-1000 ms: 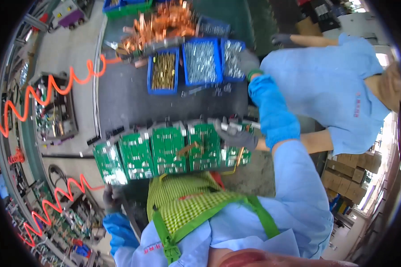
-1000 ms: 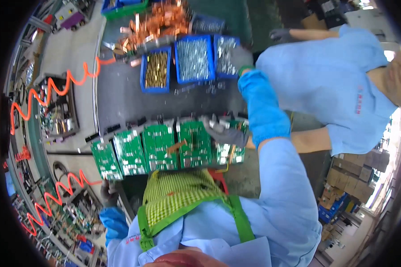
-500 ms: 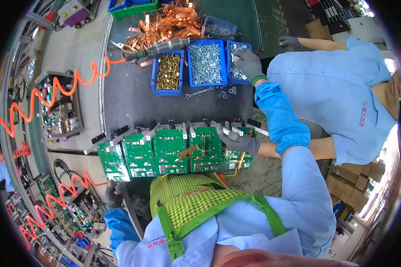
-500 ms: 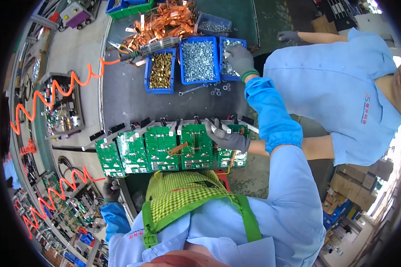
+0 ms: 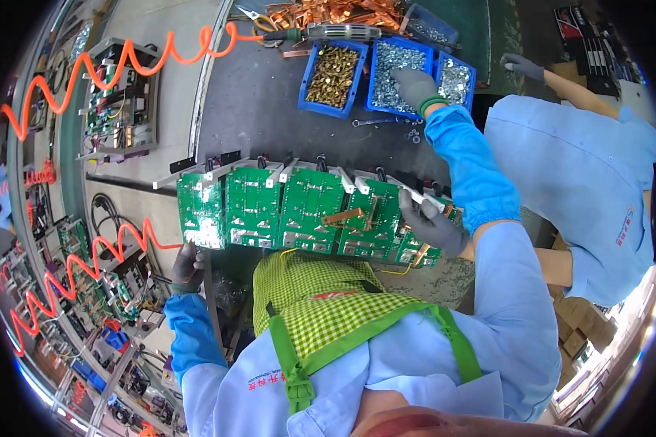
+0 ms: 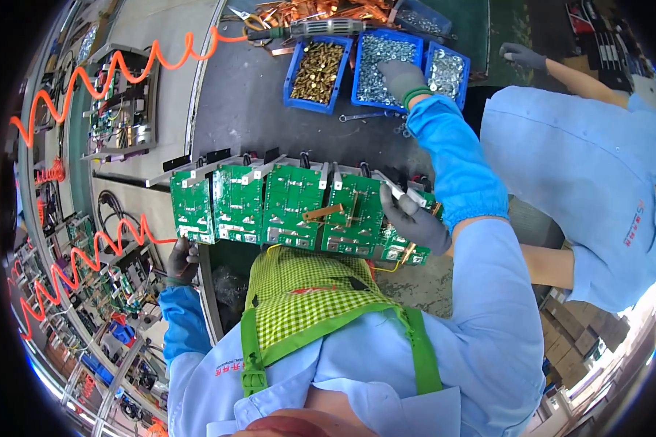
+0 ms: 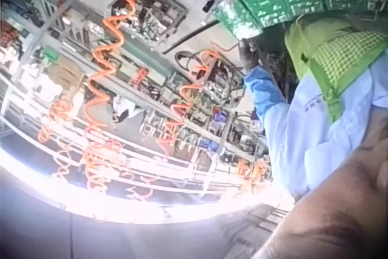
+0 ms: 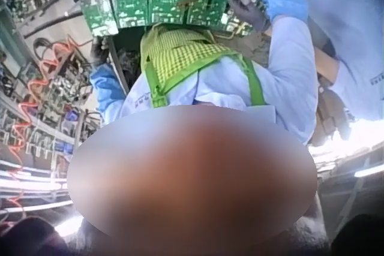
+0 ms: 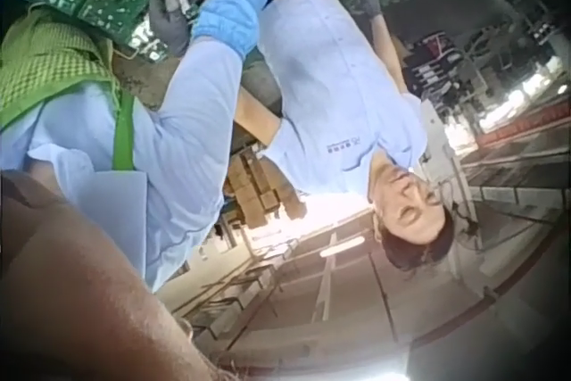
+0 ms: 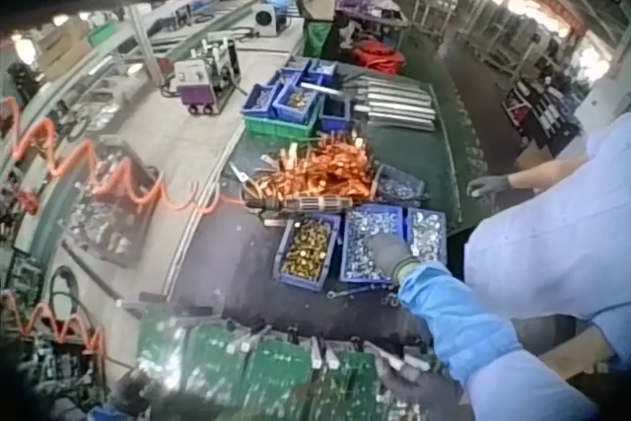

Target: Assembling electronic components and securing copper strips onto circuit boards in a factory workshop.

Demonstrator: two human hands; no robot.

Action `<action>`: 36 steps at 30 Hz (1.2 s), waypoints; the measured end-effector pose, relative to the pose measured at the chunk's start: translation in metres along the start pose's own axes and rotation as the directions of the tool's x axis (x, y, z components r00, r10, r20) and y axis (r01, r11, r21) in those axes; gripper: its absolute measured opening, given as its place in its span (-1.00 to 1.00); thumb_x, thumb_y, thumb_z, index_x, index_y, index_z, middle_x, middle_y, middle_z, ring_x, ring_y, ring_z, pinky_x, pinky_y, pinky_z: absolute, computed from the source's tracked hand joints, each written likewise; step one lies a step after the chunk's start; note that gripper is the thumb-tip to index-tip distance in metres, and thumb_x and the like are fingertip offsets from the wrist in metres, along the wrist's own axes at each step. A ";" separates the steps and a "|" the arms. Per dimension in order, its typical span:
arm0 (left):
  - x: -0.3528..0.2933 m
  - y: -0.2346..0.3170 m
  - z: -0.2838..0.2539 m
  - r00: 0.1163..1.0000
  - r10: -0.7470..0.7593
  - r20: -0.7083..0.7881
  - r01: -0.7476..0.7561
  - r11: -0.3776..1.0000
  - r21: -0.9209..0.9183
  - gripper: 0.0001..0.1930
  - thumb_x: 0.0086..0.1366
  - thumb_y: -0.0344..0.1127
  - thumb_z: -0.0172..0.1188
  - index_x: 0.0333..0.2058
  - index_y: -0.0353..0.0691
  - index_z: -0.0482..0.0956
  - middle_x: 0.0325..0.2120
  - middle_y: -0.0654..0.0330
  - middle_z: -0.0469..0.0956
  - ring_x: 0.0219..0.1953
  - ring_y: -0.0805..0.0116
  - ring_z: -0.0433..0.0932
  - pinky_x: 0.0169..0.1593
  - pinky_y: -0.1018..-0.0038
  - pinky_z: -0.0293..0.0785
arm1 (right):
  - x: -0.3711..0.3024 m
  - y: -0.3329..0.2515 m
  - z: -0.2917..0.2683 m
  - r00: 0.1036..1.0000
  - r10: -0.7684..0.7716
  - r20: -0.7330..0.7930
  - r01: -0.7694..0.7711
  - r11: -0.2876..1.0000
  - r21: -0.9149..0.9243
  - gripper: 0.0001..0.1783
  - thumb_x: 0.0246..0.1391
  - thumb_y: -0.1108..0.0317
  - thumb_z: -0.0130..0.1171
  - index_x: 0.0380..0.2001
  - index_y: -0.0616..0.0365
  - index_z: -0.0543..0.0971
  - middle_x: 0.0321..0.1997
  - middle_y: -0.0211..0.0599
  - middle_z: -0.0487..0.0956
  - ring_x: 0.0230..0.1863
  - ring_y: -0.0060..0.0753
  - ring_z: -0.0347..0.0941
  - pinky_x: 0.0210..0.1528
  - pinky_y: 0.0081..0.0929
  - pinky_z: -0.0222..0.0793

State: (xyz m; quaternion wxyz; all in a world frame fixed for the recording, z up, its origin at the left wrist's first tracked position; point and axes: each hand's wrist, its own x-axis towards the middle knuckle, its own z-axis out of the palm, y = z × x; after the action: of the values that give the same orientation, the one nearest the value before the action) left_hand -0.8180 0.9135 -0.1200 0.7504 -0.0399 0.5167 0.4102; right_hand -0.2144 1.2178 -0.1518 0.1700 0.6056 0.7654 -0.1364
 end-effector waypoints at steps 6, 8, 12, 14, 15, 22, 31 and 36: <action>-0.009 0.001 -0.003 0.997 0.075 0.000 -0.074 0.995 0.072 -0.74 0.23 -0.17 0.06 -0.17 -0.16 0.40 -0.43 0.34 0.45 -0.52 0.59 0.35 -0.58 0.77 0.25 | -0.018 0.009 0.019 0.970 0.060 -0.236 -0.025 0.989 0.148 -0.72 0.00 0.28 -0.03 -0.20 0.03 0.52 -0.20 -0.12 0.52 -0.15 -0.05 0.44 -0.10 -0.19 0.34; 0.004 -0.005 -0.001 0.987 0.137 0.080 -0.140 0.990 0.034 -0.75 0.22 -0.17 0.08 -0.19 -0.15 0.41 -0.53 0.38 0.38 -0.55 0.60 0.33 -0.58 0.73 0.25 | -0.014 0.030 0.007 0.954 0.087 -0.285 -0.035 0.983 0.183 -0.71 0.01 0.25 0.00 -0.19 0.04 0.53 -0.22 -0.11 0.52 -0.15 -0.04 0.43 -0.09 -0.20 0.32; 0.008 -0.010 0.001 0.955 0.291 0.049 -0.290 0.896 0.337 -0.84 0.25 -0.21 0.02 -0.34 -0.15 0.36 -0.65 0.33 0.31 -0.64 0.51 0.29 -0.60 0.62 0.25 | -0.045 0.029 -0.010 0.903 0.065 -0.425 -0.012 0.992 0.126 -0.75 -0.01 0.32 -0.03 -0.25 0.01 0.55 -0.17 -0.16 0.53 -0.14 -0.09 0.43 -0.07 -0.20 0.32; 0.000 -0.005 -0.012 0.997 0.057 0.046 -0.055 0.998 -0.041 -0.76 0.27 -0.14 -0.01 -0.30 -0.19 0.40 -0.62 0.30 0.40 -0.68 0.56 0.33 -0.66 0.70 0.25 | -0.078 -0.003 -0.072 0.917 0.101 -0.386 0.013 0.959 0.282 -0.77 -0.04 0.27 0.02 -0.30 0.05 0.55 -0.24 -0.16 0.53 -0.20 -0.06 0.43 -0.12 -0.17 0.31; 0.008 -0.001 -0.023 0.999 0.006 0.050 -0.003 0.998 -0.064 -0.77 0.27 -0.13 -0.01 -0.28 -0.17 0.40 -0.61 0.29 0.41 -0.67 0.55 0.33 -0.68 0.72 0.24 | -0.093 -0.006 -0.087 0.863 0.124 -0.490 0.080 0.924 0.374 -0.76 -0.06 0.24 0.05 -0.31 0.07 0.55 -0.30 -0.14 0.54 -0.22 -0.04 0.43 -0.15 -0.18 0.31; 0.019 -0.001 -0.019 0.952 -0.020 0.304 0.014 1.000 0.021 -0.80 0.29 -0.19 -0.02 -0.29 -0.20 0.39 -0.61 0.35 0.37 -0.69 0.63 0.25 -0.71 0.76 0.16 | -0.194 -0.187 -0.164 0.710 0.019 -0.704 0.490 0.706 0.512 -0.72 -0.07 0.21 0.11 -0.31 0.13 0.55 -0.32 -0.16 0.55 -0.25 -0.11 0.46 -0.18 -0.29 0.35; 0.018 -0.007 -0.018 0.854 -0.028 0.519 0.213 0.930 -0.301 -0.91 0.27 -0.36 -0.07 -0.41 -0.19 0.29 -0.60 0.30 0.21 -0.58 0.53 0.24 -0.58 0.70 0.23 | -0.194 -0.423 -0.058 0.802 -0.116 -0.586 0.565 0.466 0.681 -0.79 -0.04 0.32 0.06 -0.31 0.10 0.56 -0.30 -0.15 0.54 -0.26 -0.15 0.48 -0.18 -0.36 0.37; 0.006 -0.010 0.006 0.921 0.002 0.391 0.119 0.951 -0.285 -0.85 0.24 -0.36 0.01 -0.24 -0.26 0.38 -0.55 0.28 0.35 -0.56 0.56 0.33 -0.58 0.77 0.33 | -0.180 -0.461 -0.034 0.886 -0.122 -0.447 0.445 0.493 0.748 -0.78 -0.06 0.34 0.05 -0.30 0.10 0.57 -0.31 -0.14 0.55 -0.25 -0.12 0.47 -0.17 -0.32 0.37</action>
State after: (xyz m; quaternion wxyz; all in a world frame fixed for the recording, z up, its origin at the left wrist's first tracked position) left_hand -0.8063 0.9135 -0.1252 0.8344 -0.0885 0.2881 0.4615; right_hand -0.6285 0.9672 -0.0431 -0.2967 0.4888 0.7138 -0.4044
